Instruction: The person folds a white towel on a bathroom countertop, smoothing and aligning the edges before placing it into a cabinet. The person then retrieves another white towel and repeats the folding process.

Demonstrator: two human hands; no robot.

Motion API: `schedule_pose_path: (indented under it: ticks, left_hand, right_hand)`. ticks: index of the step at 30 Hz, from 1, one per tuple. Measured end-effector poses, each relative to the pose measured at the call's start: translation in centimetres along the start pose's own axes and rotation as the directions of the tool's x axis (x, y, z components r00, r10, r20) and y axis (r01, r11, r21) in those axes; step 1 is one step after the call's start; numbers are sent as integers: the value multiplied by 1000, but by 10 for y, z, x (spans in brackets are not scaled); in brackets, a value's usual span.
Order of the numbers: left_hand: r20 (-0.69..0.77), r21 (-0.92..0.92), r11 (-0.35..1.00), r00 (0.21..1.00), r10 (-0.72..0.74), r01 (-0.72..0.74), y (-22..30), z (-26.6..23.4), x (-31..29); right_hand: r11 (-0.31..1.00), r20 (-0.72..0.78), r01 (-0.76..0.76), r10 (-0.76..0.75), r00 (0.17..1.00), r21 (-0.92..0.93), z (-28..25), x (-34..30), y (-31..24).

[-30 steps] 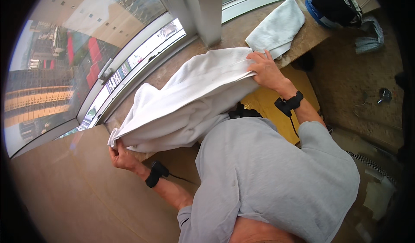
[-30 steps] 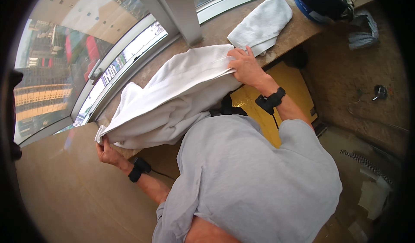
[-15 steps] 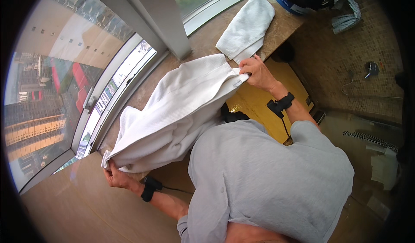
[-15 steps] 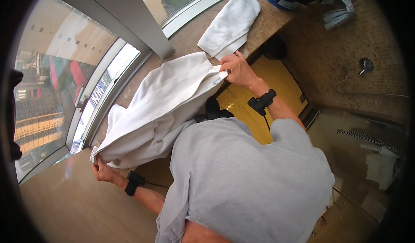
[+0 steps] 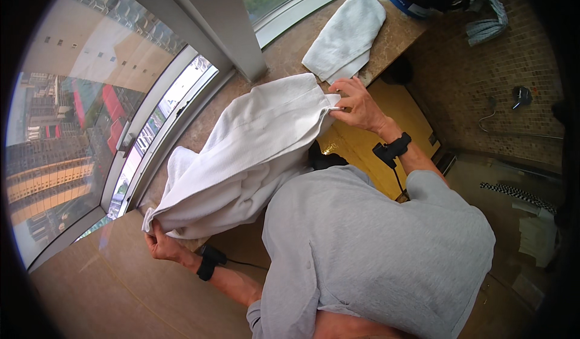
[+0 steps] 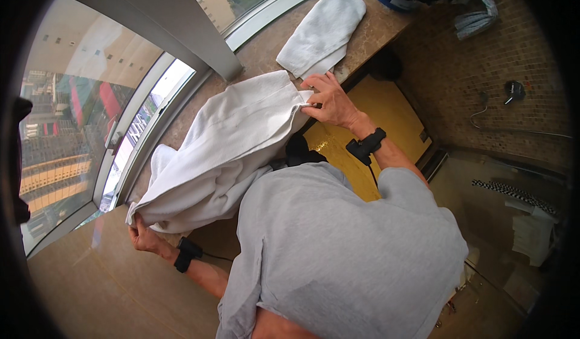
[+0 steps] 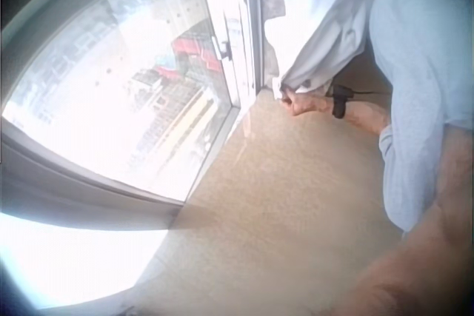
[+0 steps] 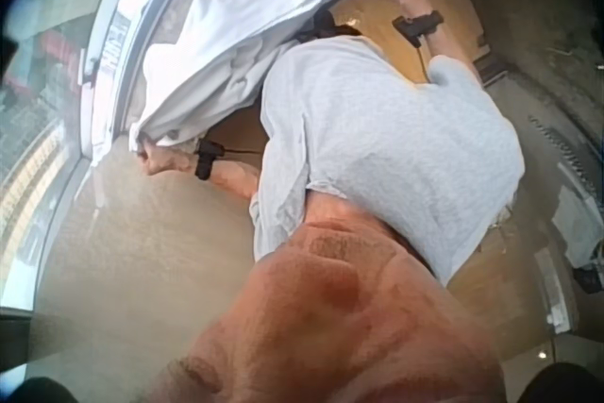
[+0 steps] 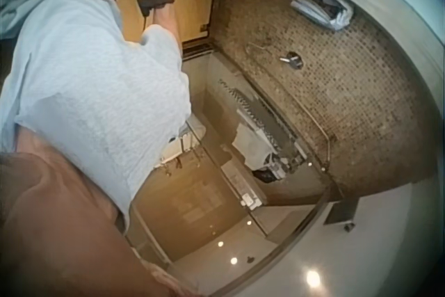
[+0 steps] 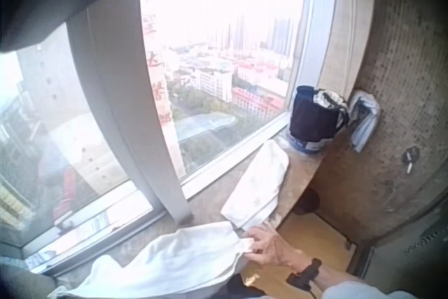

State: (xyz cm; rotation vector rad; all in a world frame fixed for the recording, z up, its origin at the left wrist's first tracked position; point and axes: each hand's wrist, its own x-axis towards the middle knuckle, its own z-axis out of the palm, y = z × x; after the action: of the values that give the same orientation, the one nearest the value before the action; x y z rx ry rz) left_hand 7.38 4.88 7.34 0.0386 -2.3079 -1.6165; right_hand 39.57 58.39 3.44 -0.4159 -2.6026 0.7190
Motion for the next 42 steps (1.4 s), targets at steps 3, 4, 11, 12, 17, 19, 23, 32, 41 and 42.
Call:
schedule_pose_path:
  ticks: [3,4,11,12,17,19,23,32,41,42]
  left_hand:
    - [15,-17,1000,1000,-4,4,4,2,-2]
    - [14,-15,1000,1000,-2,2,3,1,-2]
    - [4,-25,1000,1000,-10,10,3,2,-4]
    - [1,-13,1000,1000,-13,13,3,2,-4]
    - [13,2,1000,1000,-13,13,3,6,-6]
    - [13,-4,1000,1000,-19,19,9,9,-9]
    - [9,-9,1000,1000,-26,26,16,12,-13]
    - [4,1,1000,1000,-2,2,4,12,-14]
    - [28,144,988,999,44,-48,-24,13,-12]
    - [7,156,987,999,37,-38,-31,12,-11]
  right_hand:
    - [1000,-13,-31,31,999,1,2,0,-1]
    - [1000,-21,-25,25,999,-14,2,0,-2]
    - [995,9,15,-14,1000,-101,11,-9,1]
    - [996,-20,-12,11,1000,-86,14,-10,1]
    - [996,-96,-68,62,993,-62,25,-7,-12]
    - [996,-51,-74,71,996,-56,25,-6,-12]
    - [994,-12,-91,90,996,-60,26,-6,-10]
    - [967,-92,-193,180,979,-165,40,-2,-7]
    - [988,-176,-100,119,977,114,39,7,-2]
    - [987,-184,-85,110,977,136,37,12,-10]
